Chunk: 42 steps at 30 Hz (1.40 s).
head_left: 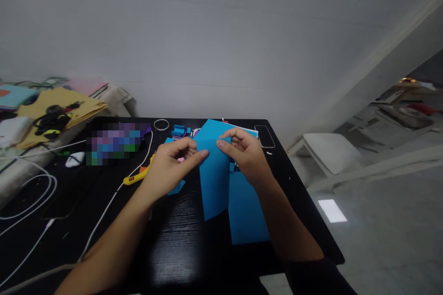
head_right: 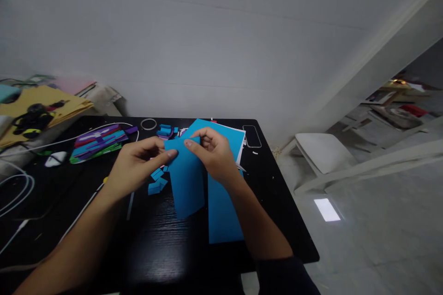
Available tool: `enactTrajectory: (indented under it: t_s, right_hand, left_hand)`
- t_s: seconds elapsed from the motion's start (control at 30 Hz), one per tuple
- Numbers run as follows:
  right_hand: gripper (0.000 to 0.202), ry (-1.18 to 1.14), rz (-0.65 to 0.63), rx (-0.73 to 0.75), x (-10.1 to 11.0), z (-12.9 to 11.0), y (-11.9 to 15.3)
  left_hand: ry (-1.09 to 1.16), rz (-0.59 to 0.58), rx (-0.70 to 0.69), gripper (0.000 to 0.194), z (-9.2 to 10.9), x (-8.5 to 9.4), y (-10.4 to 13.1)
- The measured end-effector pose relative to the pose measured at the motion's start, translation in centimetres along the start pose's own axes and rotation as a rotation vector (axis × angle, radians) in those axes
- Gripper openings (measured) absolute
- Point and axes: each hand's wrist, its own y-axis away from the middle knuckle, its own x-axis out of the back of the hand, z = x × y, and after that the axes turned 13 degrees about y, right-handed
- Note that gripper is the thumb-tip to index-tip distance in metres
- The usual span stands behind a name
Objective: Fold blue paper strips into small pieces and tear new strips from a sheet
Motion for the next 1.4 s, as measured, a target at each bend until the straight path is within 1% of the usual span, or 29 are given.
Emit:
enactTrajectory:
  t_s: [0.1, 0.17, 0.3, 0.37, 0.47, 0.67, 0.93, 1.1, 1.23, 1.33, 1.4]
  right_hand:
    - [0.032, -0.03, -0.008, -0.004, -0.3, 0.1, 0.2]
    - [0.032, -0.036, -0.006, 0.023, -0.6, 0.2, 0.3]
    - [0.028, 0.057, 0.039, 0.065, -0.9, 0.3, 0.4]
    - [0.024, 0.109, 0.07, 0.06, -0.8, 0.3, 0.4]
    - [0.024, 0.121, 0.095, 0.042, -0.8, 0.2, 0.5]
    - [0.029, 0.12, 0.083, 0.014, -0.7, 0.2, 0.4]
    - [0.02, 0.202, 0.129, 0.115, -0.9, 0.1, 0.3]
    - [0.022, 0.176, 0.111, 0.097, -0.9, -0.2, 0.4]
    - [0.025, 0.095, 0.065, 0.037, -0.7, -0.4, 0.4]
    - [0.026, 0.079, 0.03, 0.001, -0.7, -0.5, 0.4]
    - [0.028, 0.059, -0.002, -0.017, -0.7, -0.6, 0.4]
  left_hand:
    - [-0.008, 0.005, -0.01, 0.027, -0.1, -0.1, 0.0]
    - [-0.02, -0.002, -0.026, 0.027, -0.1, -0.2, 0.0]
    - [-0.021, -0.02, -0.049, 0.025, -0.2, -0.3, 0.1]
    - [-0.026, -0.014, -0.052, 0.025, -0.2, -0.4, 0.1]
    - [-0.034, 0.0, -0.047, 0.022, -0.3, -0.3, 0.1]
    - [-0.03, 0.014, -0.057, 0.018, -0.5, -0.2, 0.2]
    - [-0.038, 0.004, -0.064, 0.014, -0.4, -0.4, 0.3]
    - [-0.041, -0.036, -0.075, 0.012, -0.3, -0.2, 0.4]
    - [-0.019, -0.024, -0.111, 0.008, -0.1, 0.7, 0.3]
    - [-0.001, -0.01, -0.186, 0.018, -0.2, 1.5, 0.1]
    - [-0.03, -0.034, -0.264, 0.018, -0.3, 1.9, -0.1]
